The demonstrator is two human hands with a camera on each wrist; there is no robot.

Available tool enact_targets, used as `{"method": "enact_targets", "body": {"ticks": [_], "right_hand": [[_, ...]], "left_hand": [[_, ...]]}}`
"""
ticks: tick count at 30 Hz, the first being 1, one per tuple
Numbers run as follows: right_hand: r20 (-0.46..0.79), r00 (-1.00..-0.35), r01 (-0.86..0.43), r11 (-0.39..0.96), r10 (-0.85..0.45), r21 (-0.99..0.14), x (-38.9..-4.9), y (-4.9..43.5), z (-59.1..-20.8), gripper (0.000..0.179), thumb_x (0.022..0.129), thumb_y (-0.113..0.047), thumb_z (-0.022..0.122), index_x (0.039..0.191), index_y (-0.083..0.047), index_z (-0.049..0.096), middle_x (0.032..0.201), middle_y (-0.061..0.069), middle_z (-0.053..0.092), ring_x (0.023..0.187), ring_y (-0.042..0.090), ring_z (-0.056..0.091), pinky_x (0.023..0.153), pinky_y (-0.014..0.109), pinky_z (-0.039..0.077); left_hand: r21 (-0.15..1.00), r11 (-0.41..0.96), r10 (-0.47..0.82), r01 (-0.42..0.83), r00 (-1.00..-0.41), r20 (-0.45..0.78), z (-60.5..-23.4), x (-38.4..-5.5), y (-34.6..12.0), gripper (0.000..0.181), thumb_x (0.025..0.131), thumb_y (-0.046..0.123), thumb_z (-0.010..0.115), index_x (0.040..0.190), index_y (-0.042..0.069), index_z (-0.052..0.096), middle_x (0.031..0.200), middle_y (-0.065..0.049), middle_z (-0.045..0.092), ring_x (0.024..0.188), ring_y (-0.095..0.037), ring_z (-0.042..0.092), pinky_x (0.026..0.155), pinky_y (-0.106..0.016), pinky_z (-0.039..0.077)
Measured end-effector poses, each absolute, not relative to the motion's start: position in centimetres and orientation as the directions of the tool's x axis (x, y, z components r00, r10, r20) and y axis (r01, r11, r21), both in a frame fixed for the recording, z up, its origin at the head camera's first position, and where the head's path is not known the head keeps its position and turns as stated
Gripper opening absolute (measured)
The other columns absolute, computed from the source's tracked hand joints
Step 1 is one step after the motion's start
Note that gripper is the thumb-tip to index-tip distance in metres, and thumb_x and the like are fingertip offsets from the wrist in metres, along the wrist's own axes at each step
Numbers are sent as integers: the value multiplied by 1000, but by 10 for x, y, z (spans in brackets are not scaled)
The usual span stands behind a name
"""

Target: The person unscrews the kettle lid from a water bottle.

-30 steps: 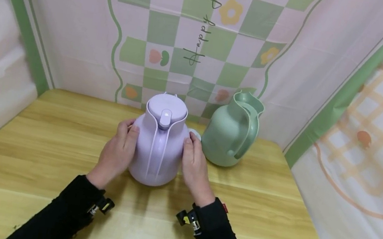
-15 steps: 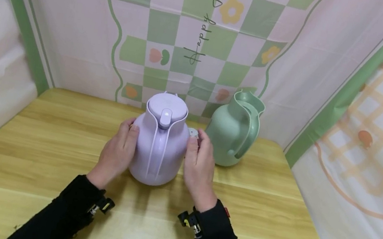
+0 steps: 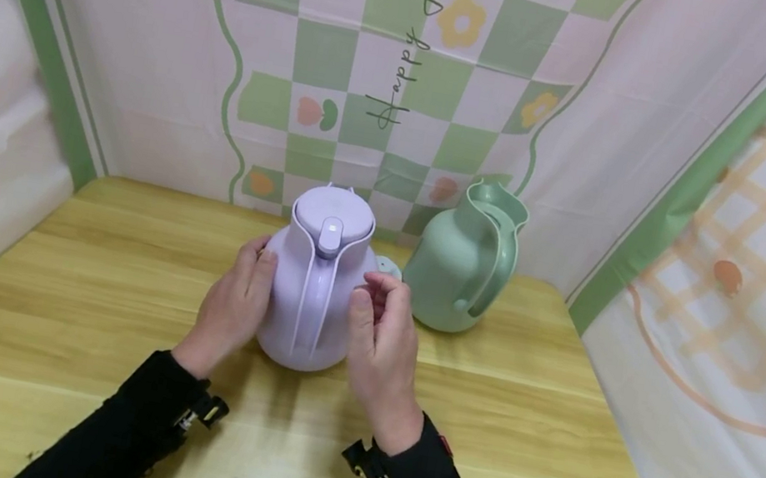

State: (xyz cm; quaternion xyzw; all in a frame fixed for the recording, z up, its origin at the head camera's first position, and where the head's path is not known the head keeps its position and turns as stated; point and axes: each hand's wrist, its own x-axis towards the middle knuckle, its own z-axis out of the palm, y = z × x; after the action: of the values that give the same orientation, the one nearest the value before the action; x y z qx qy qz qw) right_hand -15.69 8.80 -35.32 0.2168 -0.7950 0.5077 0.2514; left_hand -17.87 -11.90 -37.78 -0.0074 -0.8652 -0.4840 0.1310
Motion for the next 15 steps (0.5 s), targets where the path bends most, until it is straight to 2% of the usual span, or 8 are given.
{"method": "enact_targets", "body": {"ticks": [15], "right_hand": [[557, -814, -578, 334, -166, -745, -145, 73, -357, 40, 111, -38, 48, 133, -5, 53, 113, 7, 63, 94, 15, 61, 81, 30, 55]], "left_hand": [[838, 528, -115, 140, -965, 234, -378, -178, -119, 71, 111, 56, 16, 163, 8, 27, 158, -22, 46, 140, -43, 51, 110, -63, 41]]}}
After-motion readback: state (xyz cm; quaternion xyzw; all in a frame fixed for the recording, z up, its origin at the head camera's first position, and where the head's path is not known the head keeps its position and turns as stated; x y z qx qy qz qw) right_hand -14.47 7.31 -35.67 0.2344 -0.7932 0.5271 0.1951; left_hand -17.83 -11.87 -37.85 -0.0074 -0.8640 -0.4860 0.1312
